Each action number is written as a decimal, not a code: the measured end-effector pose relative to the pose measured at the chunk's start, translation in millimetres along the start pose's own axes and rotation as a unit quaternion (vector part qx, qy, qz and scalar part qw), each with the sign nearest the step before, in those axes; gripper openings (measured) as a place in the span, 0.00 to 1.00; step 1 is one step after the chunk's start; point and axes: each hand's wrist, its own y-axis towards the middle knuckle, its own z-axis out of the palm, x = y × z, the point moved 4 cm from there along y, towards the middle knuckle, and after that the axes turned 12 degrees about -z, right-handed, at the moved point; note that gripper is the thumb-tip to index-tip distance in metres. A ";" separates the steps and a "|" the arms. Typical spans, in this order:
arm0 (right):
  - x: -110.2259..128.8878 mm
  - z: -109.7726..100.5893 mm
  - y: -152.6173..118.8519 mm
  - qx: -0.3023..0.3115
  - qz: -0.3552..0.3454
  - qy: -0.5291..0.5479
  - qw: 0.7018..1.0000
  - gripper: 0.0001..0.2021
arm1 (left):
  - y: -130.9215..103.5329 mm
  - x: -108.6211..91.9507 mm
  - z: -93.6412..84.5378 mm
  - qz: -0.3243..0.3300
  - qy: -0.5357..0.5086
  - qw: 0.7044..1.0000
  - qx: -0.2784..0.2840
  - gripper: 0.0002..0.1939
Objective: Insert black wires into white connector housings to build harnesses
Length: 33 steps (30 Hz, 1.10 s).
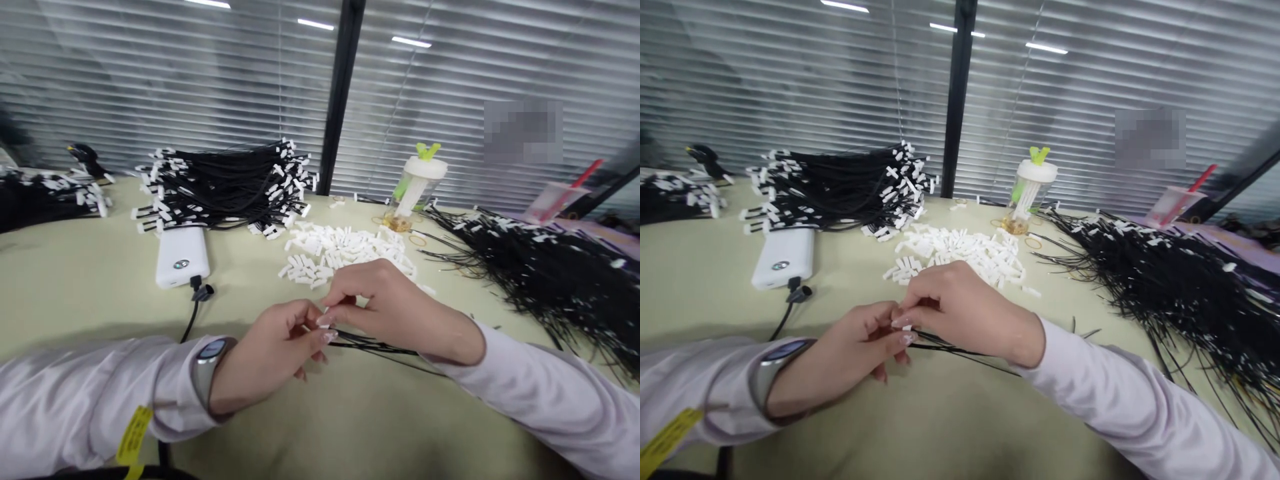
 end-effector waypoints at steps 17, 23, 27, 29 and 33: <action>-5.9 7.8 -9.4 -0.060 0.064 0.066 0.994 0.06 | 1.6 0.6 3.1 -0.029 -0.031 0.999 -0.014 0.08; -14.0 13.7 -12.3 -0.056 0.119 0.126 0.983 0.08 | 2.3 2.3 2.5 -0.017 -0.041 0.999 -0.012 0.11; -24.2 14.2 -16.1 0.024 0.165 0.174 0.970 0.09 | 5.9 5.5 0.9 -0.028 -0.047 0.998 -0.027 0.09; -25.3 16.7 -18.4 0.108 0.155 0.178 0.966 0.11 | 7.0 5.8 0.6 -0.028 -0.054 0.998 -0.027 0.09; -24.2 20.5 -21.1 0.147 0.143 0.195 0.959 0.10 | 7.0 4.9 -0.2 -0.031 -0.062 0.997 -0.032 0.08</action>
